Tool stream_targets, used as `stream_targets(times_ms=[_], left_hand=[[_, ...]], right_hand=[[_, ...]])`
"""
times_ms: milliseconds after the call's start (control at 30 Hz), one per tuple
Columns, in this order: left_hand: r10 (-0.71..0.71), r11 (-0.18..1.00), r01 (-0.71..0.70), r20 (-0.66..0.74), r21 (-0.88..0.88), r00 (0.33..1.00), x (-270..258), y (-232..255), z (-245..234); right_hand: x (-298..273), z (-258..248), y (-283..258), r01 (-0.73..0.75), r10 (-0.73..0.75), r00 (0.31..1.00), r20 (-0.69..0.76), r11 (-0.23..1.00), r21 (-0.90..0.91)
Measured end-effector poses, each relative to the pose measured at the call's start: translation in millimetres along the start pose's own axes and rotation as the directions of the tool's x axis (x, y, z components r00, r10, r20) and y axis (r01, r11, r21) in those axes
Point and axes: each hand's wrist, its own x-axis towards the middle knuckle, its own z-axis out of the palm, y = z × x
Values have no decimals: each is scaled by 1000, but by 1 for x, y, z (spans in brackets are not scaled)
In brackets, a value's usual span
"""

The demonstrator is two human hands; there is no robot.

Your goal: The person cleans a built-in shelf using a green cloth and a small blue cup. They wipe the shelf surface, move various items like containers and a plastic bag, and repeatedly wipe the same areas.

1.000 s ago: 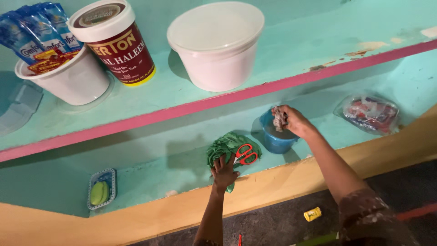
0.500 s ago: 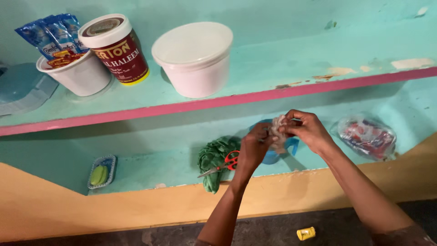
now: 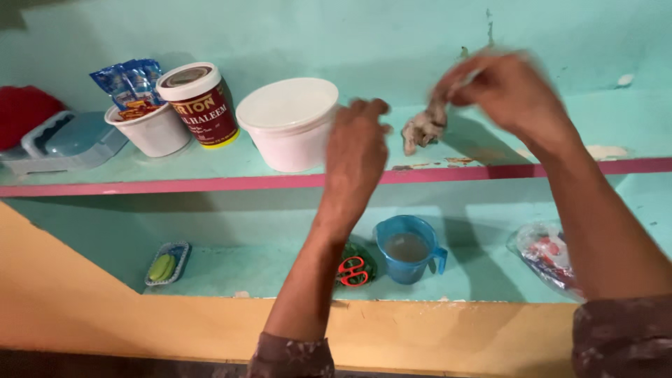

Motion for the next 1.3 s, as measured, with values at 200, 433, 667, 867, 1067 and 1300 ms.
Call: stream_targets(times_ms=[200,433,667,867,1067,1300], left_hand=[[31,865,66,-183,498,983,-15,-34,-49],[-288,957,278,-159,-80,944,-18,-75,-71],[-371,925,353,-137,-139,919,-22,-93,-65],[-340,916,275,-203,-292,918,-32,-108,-88],[-289,888,127,-322,-441,901,-27,-135,-138],[-173,957,70,-360,-283,917,-19,-140,-153]], right_hand=[[5,15,16,86,37,972,231,862,-499],[-4,127,-18,484,-392,839,377,855,-188],[-32,61,43,-204,288,923,255,928,-311],[-30,-9,109,-16,158,969,189,804,-594],[-10,145,65,605,-384,789,479,623,-497],[92,301,-21,206,89,817,570,878,-432]])
